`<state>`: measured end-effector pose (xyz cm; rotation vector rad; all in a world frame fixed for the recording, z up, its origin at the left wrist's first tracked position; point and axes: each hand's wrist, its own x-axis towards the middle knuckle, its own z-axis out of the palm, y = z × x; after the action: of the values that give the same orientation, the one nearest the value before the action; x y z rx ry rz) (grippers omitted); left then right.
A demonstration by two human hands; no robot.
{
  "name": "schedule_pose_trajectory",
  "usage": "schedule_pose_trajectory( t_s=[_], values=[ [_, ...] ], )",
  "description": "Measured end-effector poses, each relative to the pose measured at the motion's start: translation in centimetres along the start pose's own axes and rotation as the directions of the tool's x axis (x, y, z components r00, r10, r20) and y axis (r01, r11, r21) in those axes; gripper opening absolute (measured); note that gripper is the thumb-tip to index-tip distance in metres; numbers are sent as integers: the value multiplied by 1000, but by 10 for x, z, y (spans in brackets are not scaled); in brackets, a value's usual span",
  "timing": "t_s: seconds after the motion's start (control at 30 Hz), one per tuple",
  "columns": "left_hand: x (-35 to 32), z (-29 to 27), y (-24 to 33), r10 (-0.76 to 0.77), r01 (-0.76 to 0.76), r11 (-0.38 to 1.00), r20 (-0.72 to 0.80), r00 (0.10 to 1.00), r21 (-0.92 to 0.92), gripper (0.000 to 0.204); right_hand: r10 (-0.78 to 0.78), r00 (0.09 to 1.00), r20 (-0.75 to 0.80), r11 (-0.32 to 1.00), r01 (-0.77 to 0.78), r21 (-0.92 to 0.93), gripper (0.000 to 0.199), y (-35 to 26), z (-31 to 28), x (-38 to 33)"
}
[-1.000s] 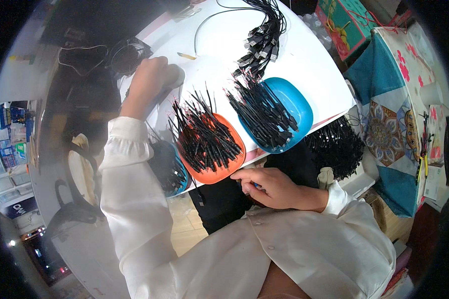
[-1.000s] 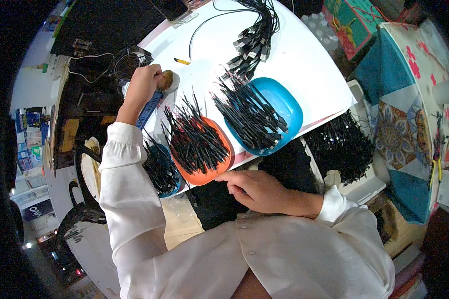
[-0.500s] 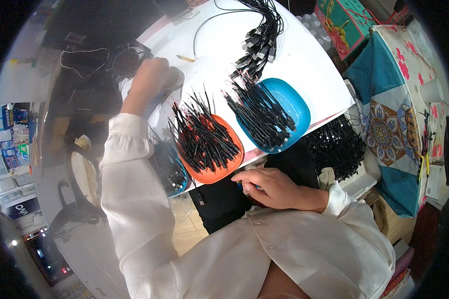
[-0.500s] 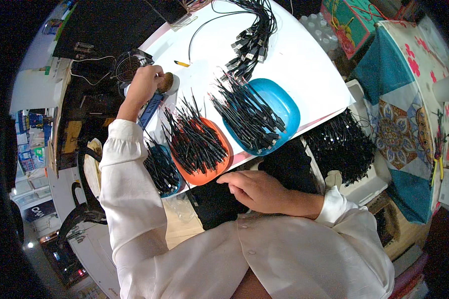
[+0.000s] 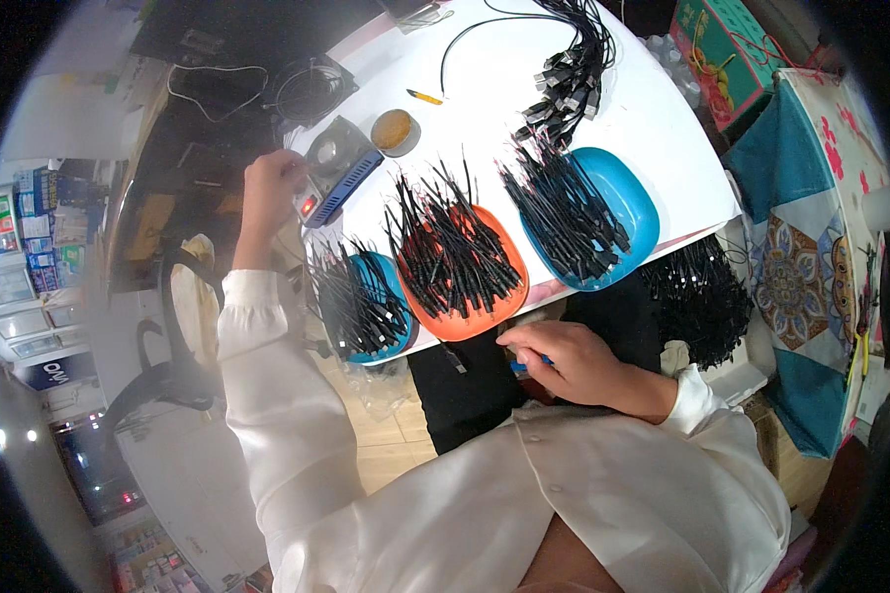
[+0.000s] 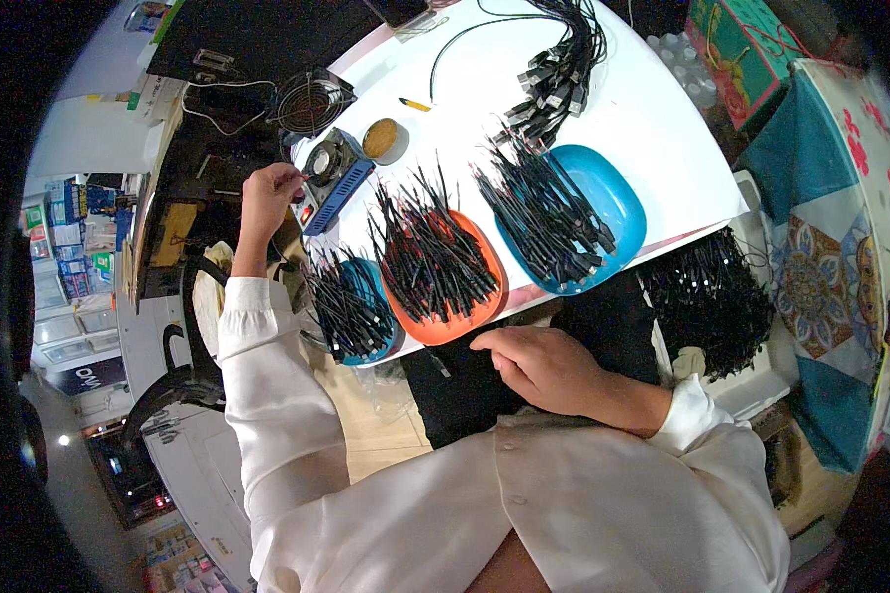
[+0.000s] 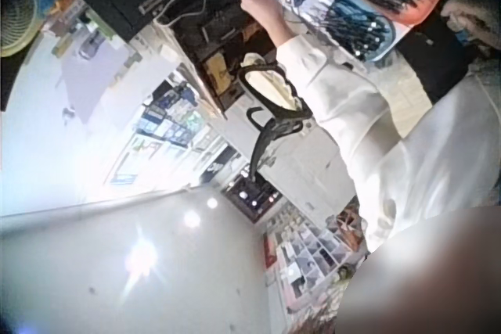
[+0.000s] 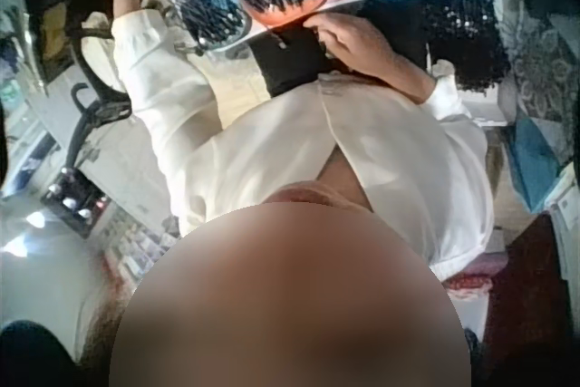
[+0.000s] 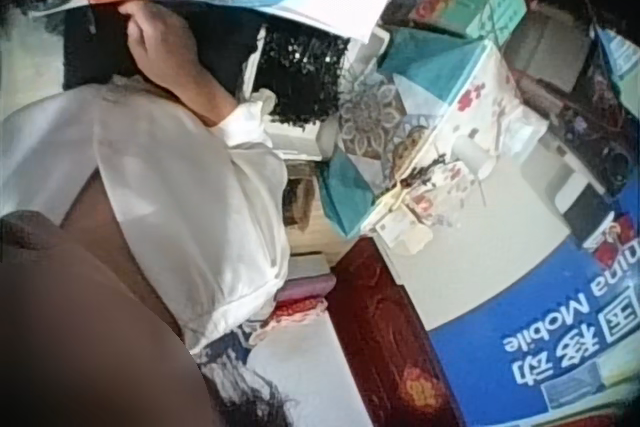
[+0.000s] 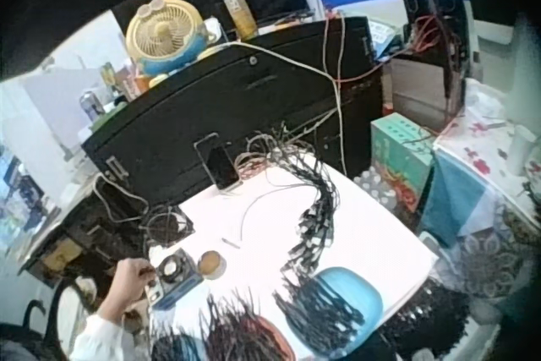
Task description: The person repeatedly picks up black wire-like components from trays, twists or joins them by hand, and places the finished pieces into a small device on the table. The process is repeated continuously throughout the clip.
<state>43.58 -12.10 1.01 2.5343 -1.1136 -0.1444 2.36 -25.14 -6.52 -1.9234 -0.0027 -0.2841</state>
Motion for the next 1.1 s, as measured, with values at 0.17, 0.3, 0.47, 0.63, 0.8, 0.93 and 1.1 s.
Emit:
schedule_pose_trajectory(
  t_s=[0.17,0.3,0.47,0.63,0.8,0.93,1.1],
  values=[
    [8,5,1,66,-66,997,-6,998,37,14,96,993,66,995,-97,22,19,-1,-1,-1],
    [10,5,9,29,-35,986,42,999,161,8,75,993,93,997,-73,-20,18,-1,-4,-1],
    [12,7,15,42,-44,981,19,999,187,16,21,996,85,1000,-21,-12,17,1,-5,-2],
    [16,7,17,54,-64,955,44,998,288,12,31,996,90,999,-30,-11,16,0,-6,-3],
    [21,8,13,1,-22,965,79,997,260,15,48,995,87,999,-48,-6,16,0,-7,-5],
    [20,9,15,68,-77,946,37,997,315,11,-9,1000,17,1000,9,-6,16,4,-3,-9],
    [-18,-17,57,26,-21,998,-88,996,61,9,-10,998,-57,1000,8,-27,15,-1,-1,-13]
  ],
)
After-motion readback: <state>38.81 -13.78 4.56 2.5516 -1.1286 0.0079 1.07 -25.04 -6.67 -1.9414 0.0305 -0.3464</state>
